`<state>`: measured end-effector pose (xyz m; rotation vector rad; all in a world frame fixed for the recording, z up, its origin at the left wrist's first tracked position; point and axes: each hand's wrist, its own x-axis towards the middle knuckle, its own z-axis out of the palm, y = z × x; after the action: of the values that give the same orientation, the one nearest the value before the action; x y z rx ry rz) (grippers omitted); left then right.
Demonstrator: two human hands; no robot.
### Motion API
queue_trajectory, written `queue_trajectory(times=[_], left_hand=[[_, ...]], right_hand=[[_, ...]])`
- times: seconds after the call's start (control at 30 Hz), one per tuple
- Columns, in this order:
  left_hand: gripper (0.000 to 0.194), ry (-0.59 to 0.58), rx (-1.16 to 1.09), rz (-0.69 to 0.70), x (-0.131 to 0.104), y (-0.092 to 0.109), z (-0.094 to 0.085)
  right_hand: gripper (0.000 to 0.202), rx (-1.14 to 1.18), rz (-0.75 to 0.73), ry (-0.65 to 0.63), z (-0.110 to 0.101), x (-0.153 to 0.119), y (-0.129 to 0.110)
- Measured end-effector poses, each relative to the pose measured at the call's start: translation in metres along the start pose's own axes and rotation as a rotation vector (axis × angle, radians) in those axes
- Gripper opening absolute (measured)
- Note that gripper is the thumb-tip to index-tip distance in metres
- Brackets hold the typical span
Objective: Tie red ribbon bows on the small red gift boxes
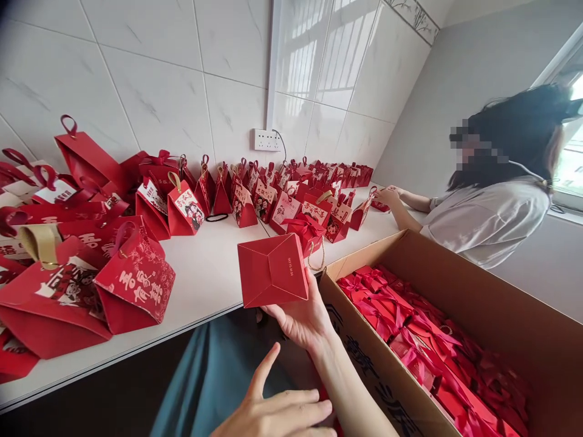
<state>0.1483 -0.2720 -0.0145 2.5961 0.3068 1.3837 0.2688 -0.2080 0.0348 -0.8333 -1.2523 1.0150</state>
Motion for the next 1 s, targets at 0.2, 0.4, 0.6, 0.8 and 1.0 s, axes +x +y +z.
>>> queue_trajectory(times=[0.2, 0.4, 0.6, 0.8, 1.0], left_hand=[[0.018, -0.225, -0.201, -0.17, 0.019, -0.019, -0.053], [0.024, -0.597, -0.082, -0.506, 0.027, -0.036, -0.083], [0.03, -0.693, -0.044, -0.673, 0.022, -0.05, -0.082], [0.027, -0.535, 0.083, -0.671, 0.017, -0.081, -0.079], [0.049, -0.324, 0.453, -0.539, 0.018, -0.132, -0.044]], right_hand=[[0.044, 0.721, 0.507, 0.188, -0.005, -0.006, -0.004], [0.035, 0.884, 0.534, 0.227, -0.011, -0.008, -0.007], [0.031, 0.921, 0.53, 0.184, -0.011, -0.013, -0.011], [0.035, 0.967, 0.556, 0.16, -0.01, -0.014, -0.014], [0.037, 0.89, 0.55, 0.228, -0.01, -0.016, -0.015]])
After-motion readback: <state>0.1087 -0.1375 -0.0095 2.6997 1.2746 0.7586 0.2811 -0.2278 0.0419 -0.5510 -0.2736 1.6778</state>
